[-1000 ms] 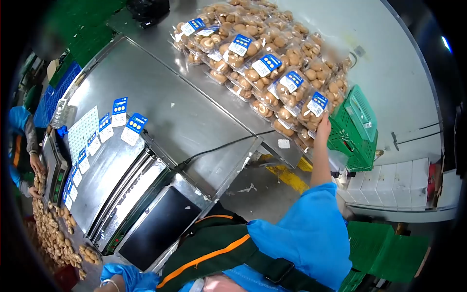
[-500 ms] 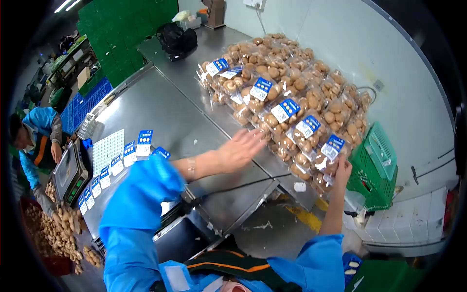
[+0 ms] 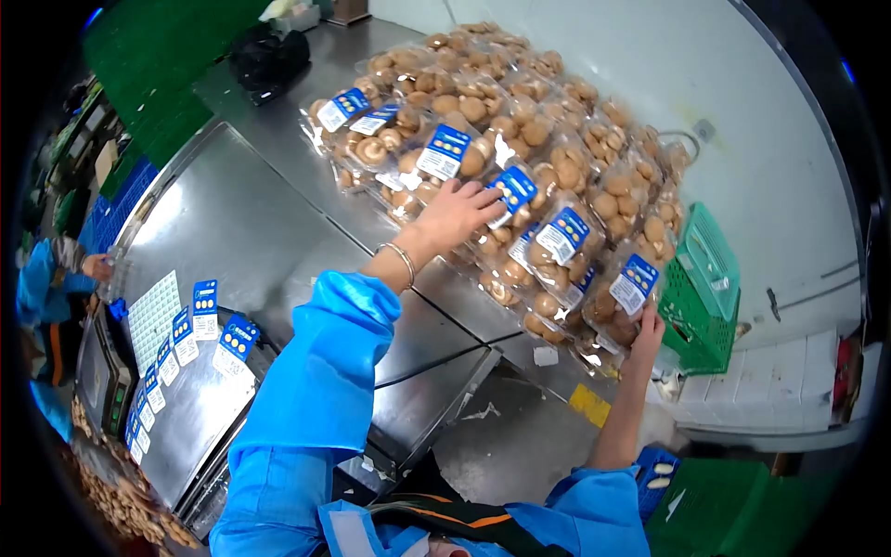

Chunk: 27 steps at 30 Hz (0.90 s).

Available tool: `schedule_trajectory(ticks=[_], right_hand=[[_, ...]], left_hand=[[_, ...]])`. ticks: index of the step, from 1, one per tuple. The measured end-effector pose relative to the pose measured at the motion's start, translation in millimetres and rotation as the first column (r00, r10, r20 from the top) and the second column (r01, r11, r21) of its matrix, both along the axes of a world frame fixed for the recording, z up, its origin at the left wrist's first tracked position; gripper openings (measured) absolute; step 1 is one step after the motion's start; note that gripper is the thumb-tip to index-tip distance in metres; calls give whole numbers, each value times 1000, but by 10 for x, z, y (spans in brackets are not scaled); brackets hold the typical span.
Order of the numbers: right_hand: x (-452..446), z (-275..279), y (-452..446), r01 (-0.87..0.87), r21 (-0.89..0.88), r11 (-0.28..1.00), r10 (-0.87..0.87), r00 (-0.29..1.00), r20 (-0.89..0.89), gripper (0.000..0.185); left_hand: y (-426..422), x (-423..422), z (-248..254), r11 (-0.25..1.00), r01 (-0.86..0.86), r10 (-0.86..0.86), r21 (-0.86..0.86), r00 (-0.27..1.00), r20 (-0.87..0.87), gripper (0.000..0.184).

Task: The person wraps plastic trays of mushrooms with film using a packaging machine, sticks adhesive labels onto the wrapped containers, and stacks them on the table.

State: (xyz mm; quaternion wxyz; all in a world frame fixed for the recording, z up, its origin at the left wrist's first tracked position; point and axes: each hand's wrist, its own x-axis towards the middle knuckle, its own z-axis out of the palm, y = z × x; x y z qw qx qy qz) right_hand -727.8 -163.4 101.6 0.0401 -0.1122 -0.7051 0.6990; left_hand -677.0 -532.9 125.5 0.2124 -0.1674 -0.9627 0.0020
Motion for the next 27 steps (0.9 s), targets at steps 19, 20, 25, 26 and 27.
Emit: schedule_trajectory(ticks=[19, 20, 25, 26, 27], right_hand=[[-22, -449, -223, -158, 55, 986, 158, 987, -7, 37], [-12, -439, -228, -158, 157, 975, 169, 984, -57, 38], [-17, -621, -446, -83, -25, 996, 81, 995, -66, 43], [23, -533, -467, -113, -3, 994, 112, 991, -74, 43], [75, -389, -492, -145, 18, 989, 146, 986, -82, 43]], left_hand=[[95, 91, -16, 964, -257, 249, 70, 962, 109, 47], [99, 100, -31, 959, -258, 248, 114, 964, 93, 46], [143, 88, -95, 938, -311, 307, 150, 950, 50, 42], [166, 68, -79, 928, -344, 341, 139, 939, 48, 43], [238, 125, 48, 916, -249, 281, 315, 958, -61, 43]])
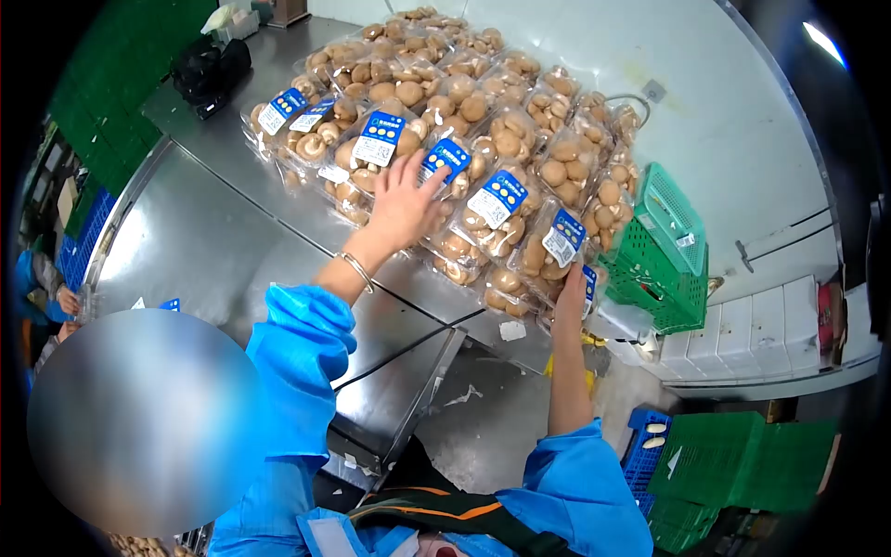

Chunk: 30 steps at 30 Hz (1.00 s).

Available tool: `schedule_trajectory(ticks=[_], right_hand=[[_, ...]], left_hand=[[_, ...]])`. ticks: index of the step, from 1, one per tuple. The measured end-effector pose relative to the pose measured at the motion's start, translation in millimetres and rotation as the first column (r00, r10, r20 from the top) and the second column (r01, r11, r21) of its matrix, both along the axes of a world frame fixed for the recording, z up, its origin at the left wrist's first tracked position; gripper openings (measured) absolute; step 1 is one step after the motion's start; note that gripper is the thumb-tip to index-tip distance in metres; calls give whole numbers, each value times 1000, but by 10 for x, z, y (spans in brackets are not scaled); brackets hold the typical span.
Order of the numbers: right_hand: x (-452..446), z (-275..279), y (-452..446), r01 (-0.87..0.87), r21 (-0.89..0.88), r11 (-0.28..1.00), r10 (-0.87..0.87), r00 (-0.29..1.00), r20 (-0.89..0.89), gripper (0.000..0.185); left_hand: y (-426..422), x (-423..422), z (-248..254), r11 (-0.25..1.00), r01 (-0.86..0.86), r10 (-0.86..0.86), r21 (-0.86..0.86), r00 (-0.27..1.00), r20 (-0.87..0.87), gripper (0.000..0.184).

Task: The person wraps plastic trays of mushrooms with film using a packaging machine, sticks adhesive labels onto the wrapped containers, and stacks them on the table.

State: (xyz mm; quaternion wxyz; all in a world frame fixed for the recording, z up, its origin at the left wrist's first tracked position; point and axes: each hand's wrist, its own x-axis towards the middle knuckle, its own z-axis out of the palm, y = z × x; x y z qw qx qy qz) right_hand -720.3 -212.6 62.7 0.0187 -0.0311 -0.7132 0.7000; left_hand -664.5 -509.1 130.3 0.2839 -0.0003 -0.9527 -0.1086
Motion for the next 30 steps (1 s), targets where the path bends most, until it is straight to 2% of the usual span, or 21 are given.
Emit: schedule_trajectory(ticks=[2, 3, 5, 6, 8, 9, 11, 13, 15, 18, 19, 20, 21, 22, 23, 24, 25, 26, 27, 28, 30], right_hand=[[-6, 23, 59, -42, -22, 999, 43, 997, 57, 46], [1, 45, -6, 53, 104, 993, -46, 997, -69, 47], [52, 107, -145, 269, 325, 907, -156, 930, -333, 49], [111, 239, -157, 67, 316, 946, 18, 966, -259, 50], [140, 113, -178, 39, 259, 965, 33, 963, -269, 49], [112, 82, -131, 43, 322, 946, 49, 961, -271, 50], [81, 13, -21, 54, 442, 895, 79, 958, -275, 51], [24, 70, -12, 28, 516, 856, 136, 951, -278, 46], [258, 262, -199, 11, 398, 917, 116, 949, -293, 42], [1013, 698, -681, -16, 133, 991, 65, 927, -370, 38], [1143, 644, -883, -42, 161, 986, 105, 906, -411, 35], [1267, 588, -1094, -66, 188, 980, 145, 881, -450, 32], [1494, 611, -1407, -240, 228, 944, 323, 820, -473, 30], [1705, 598, -1733, -553, 295, 779, 626, 668, -402, 28], [2047, 712, -2114, -704, 313, 637, 770, 556, -314, 26], [2369, 785, -2452, -800, 285, 528, 837, 433, -334, 25], [2692, 840, -2747, -878, 260, 402, 887, 303, -349, 23], [3015, 921, -2994, -917, 263, 299, 917, 200, -344, 22], [3323, 1029, -3196, -945, 261, 199, 936, 104, -337, 21], [3683, 1147, -3335, -972, 205, 118, 942, 44, -334, 19], [4242, 1173, -3537, -946, 324, 22, 928, -101, -358, 16]], left_hand=[[217, 104, 293, 932, 351, -349, 88, 936, -42, 49], [299, 121, 383, 850, 512, -507, 128, 859, -70, 52], [394, 70, 187, 902, 411, -399, -136, 911, 102, 58], [421, 29, 86, 895, 355, -321, -269, 933, 166, 61], [428, -21, -83, 891, 301, -252, -339, 951, 180, 66], [417, -19, -115, 886, 271, -215, -376, 959, 183, 68], [409, 88, -118, 944, 281, -243, -173, 947, 210, 63], [445, 534, 299, 948, 318, -318, -2, 948, 18, 58], [499, 1214, 688, 932, 355, -340, 75, 926, -163, 53], [404, 2231, 698, 955, 277, -250, 104, 944, -217, 45], [342, 2516, 687, 960, 261, -230, 96, 939, -256, 45], [250, 2874, 745, 978, 176, -146, 112, 961, -235, 44], [162, 3242, 769, 989, 69, -41, 129, 977, -209, 43], [91, 3612, 794, 989, -34, 61, 145, 980, -188, 42], [36, 3994, 809, 977, -139, 167, 163, 971, -171, 42], [-9, 4404, 822, 952, -213, 262, 219, 937, -231, 39], [-17, 4853, 863, 886, -423, 458, 189, 861, -222, 35], [-76, 5327, 868, 847, -471, 530, 245, 776, -341, 36], [-118, 5803, 878, 760, -583, 650, 287, 664, -369, 36], [-138, 6300, 850, 634, -696, 769, 336, 524, -367, 35], [-191, 7310, 669, 327, -835, 928, 442, 196, -317, 33]])
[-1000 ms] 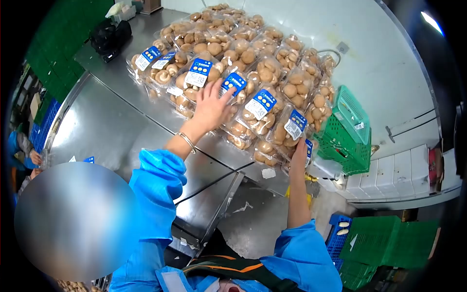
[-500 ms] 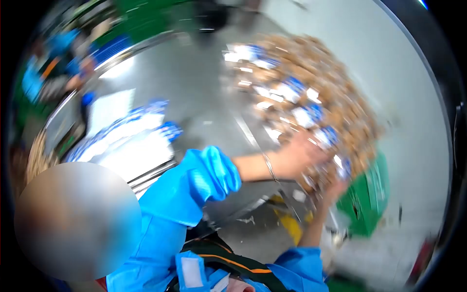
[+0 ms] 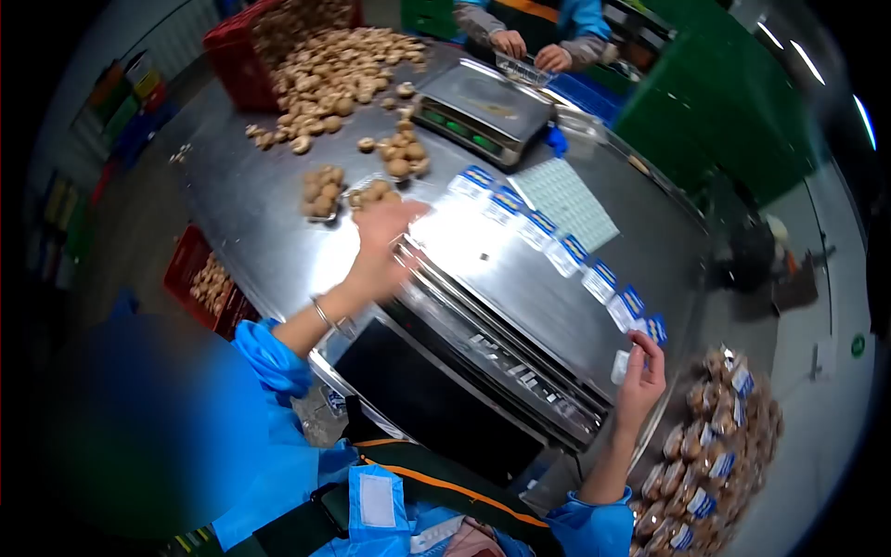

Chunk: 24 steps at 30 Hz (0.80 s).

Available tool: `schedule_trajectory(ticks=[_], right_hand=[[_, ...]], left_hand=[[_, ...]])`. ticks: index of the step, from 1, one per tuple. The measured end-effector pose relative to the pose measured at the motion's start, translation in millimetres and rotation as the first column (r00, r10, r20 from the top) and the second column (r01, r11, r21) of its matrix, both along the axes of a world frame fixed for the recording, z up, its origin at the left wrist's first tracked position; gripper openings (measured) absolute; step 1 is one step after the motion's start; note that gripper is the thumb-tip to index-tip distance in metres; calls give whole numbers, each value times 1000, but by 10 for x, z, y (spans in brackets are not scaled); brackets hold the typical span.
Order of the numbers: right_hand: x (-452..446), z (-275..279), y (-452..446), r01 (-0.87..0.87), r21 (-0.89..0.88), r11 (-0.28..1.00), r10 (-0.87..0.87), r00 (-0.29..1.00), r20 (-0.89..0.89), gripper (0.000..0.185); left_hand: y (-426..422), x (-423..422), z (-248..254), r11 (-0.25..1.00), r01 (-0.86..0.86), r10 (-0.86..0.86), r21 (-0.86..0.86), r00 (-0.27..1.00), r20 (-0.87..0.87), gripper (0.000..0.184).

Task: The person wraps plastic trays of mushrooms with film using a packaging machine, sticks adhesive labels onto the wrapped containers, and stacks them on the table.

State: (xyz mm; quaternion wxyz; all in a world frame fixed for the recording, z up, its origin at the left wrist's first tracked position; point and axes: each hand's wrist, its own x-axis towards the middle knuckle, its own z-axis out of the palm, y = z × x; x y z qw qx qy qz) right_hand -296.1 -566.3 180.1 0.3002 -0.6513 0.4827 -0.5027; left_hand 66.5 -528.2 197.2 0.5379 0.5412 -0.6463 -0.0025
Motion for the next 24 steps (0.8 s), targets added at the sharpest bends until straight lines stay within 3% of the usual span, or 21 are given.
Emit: schedule_trajectory(ticks=[2, 4, 8, 9, 11, 13, 15, 16, 19, 24], right_hand=[[606, 7, -20, -82, -39, 996, 78, 994, -81, 13], [1050, -59, 34, -154, -57, 986, 139, 969, -204, 12], [1509, -75, 357, -131, -104, 986, 63, 867, -494, 12], [1537, -76, 434, -118, -117, 986, 35, 833, -552, 12], [1416, -130, 570, 13, 24, 1000, -1, 881, -473, 12], [1282, -315, 726, 182, 228, 956, -140, 972, -190, 12], [1400, -278, 860, 177, 225, 958, -137, 974, -183, 11], [1535, -246, 944, 226, 276, 934, -178, 966, -190, 11], [1834, -86, 1067, 78, 90, 993, -7, 790, -613, 11], [2039, -114, 1129, 41, 129, 991, 39, 829, -558, 10]], left_hand=[[-73, 1016, -367, 948, -286, 295, 138, 954, -47, 32], [-168, 1907, -828, 839, -463, 487, 286, 873, -17, 31], [-338, 3166, -1598, 588, -614, 645, 526, 749, 154, 28], [-353, 3372, -1713, 531, -624, 653, 573, 732, 193, 27], [-430, 3691, -1899, 446, -610, 630, 655, 734, 254, 26], [-515, 3889, -2041, 391, -576, 589, 718, 756, 286, 24], [-621, 4015, -2169, 360, -538, 543, 762, 785, 297, 23], [-678, 4075, -2231, 348, -529, 525, 774, 794, 307, 22], [-704, 4246, -2370, 327, -489, 489, 809, 820, 298, 20], [2, 4466, -2501, 399, -315, 480, 861, 872, 96, 17]])
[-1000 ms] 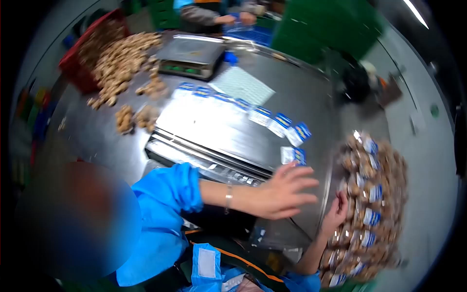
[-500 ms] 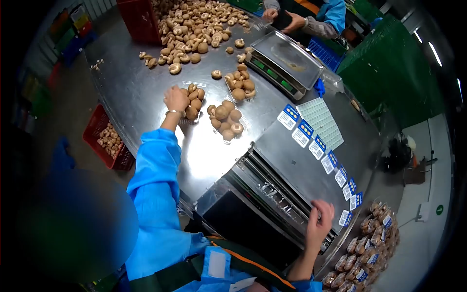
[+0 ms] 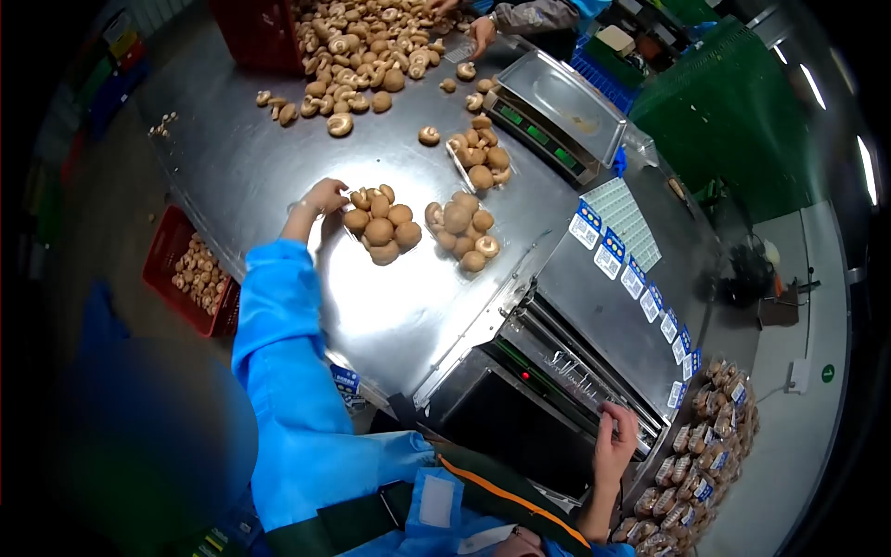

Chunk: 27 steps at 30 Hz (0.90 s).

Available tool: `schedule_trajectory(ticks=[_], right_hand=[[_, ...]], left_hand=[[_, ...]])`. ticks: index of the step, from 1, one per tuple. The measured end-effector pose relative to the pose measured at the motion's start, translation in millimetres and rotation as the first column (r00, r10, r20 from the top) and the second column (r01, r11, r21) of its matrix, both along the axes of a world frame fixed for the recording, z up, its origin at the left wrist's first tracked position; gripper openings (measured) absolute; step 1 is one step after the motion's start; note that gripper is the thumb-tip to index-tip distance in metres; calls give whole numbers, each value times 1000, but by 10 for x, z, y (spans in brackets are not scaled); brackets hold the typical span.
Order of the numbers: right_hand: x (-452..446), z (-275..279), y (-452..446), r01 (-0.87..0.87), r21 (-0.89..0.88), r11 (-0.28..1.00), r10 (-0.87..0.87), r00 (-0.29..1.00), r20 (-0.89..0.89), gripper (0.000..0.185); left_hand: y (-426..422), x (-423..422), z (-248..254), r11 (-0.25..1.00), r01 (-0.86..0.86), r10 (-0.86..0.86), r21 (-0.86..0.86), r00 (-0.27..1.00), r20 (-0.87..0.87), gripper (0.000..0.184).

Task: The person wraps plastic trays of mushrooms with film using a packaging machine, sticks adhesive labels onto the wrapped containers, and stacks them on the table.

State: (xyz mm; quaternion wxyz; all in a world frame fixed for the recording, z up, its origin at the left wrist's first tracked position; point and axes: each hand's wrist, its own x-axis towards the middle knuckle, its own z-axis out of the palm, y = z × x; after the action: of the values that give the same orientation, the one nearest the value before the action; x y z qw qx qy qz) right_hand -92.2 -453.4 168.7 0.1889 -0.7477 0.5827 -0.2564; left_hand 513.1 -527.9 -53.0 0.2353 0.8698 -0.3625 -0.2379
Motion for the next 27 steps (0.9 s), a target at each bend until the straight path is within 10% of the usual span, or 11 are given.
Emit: schedule_trajectory(ticks=[7, 8, 15, 19, 21, 23, 27], right_hand=[[461, -128, -121, -291, -44, 956, 293, 953, 70, 9], [525, -130, -161, -326, -7, 945, 323, 933, 158, 10], [702, 131, -650, -474, -120, 872, 483, 798, 359, 44], [289, -26, -1175, -231, -263, 937, 294, 928, 230, 72], [-204, -287, -1415, -195, -126, 973, 221, 946, 239, 78], [-691, -222, -1374, -105, -80, 991, 97, 991, -91, 79], [-1313, -286, -1266, -10, -42, 999, 1, 979, -205, 87]], left_hand=[[1186, -550, 162, 810, -515, 161, -280, 655, -738, 45], [1182, -575, 303, 749, -558, 199, -358, 704, -682, 17], [602, -1926, 2061, 828, -304, -62, -472, 786, -615, 23], [-142, -3048, 1669, 869, -70, -371, -490, 565, -737, 26], [-417, -3786, 1391, 798, 234, -399, -555, 896, -195, 31], [-615, -4390, 1196, 889, 246, -408, -387, 808, -425, 38], [-565, -4971, 1418, 825, 387, -558, -412, 675, -483, 41]])
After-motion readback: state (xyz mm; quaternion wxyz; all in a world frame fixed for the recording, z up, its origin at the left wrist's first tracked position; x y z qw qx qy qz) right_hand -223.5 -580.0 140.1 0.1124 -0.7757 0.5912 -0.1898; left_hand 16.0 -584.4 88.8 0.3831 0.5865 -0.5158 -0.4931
